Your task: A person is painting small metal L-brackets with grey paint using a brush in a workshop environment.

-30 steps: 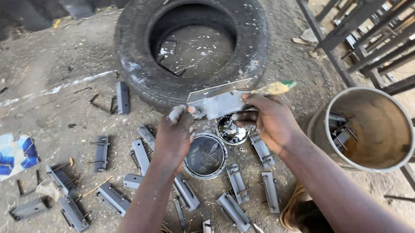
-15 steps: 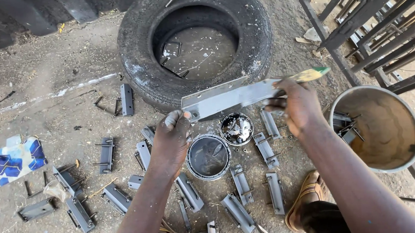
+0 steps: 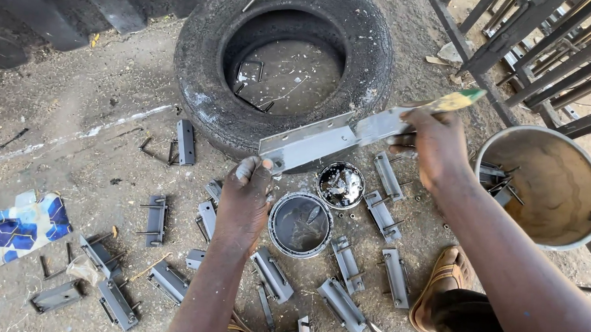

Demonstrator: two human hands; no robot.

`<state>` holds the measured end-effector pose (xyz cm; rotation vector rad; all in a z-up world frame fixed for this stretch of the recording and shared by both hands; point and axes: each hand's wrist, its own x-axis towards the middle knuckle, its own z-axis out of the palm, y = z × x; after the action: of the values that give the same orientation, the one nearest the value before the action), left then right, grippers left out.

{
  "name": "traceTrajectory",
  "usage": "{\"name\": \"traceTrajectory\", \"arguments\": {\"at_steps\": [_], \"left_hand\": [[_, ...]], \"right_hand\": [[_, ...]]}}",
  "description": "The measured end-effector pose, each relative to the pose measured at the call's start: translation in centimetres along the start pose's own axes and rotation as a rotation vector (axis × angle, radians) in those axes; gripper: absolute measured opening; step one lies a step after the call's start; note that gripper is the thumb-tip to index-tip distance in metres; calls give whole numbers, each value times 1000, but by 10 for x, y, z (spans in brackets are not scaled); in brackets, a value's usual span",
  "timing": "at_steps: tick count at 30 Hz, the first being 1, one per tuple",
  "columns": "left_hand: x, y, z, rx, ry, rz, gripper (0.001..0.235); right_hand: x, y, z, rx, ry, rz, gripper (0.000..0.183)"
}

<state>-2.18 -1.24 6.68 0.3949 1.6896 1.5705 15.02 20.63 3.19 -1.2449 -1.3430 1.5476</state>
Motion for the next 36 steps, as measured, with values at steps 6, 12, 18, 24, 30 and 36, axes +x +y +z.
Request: {"name": "traceTrajectory", "arguments": {"at_steps": [6, 12, 18, 24, 30, 36], "left_hand": [[-3, 11, 7, 13, 11, -56, 22], [3, -5, 6, 7, 41, -67, 21], [5, 3, 5, -58, 14, -57, 20], [10, 4, 5, -31, 3, -53, 23], [31, -44, 7, 207, 19, -133, 32], [30, -39, 13, 270, 20, -155, 40]], "right_hand": [[-32, -24, 19, 128, -93, 68, 17], [-16, -14, 5, -23, -45, -135, 20], [-24, -9, 6, 41, -90, -80, 21], [-29, -30, -3, -66, -224, -389, 23], [-44, -16, 19, -8, -521, -306, 31], [-58, -23, 41, 16, -567, -276, 33]]}}
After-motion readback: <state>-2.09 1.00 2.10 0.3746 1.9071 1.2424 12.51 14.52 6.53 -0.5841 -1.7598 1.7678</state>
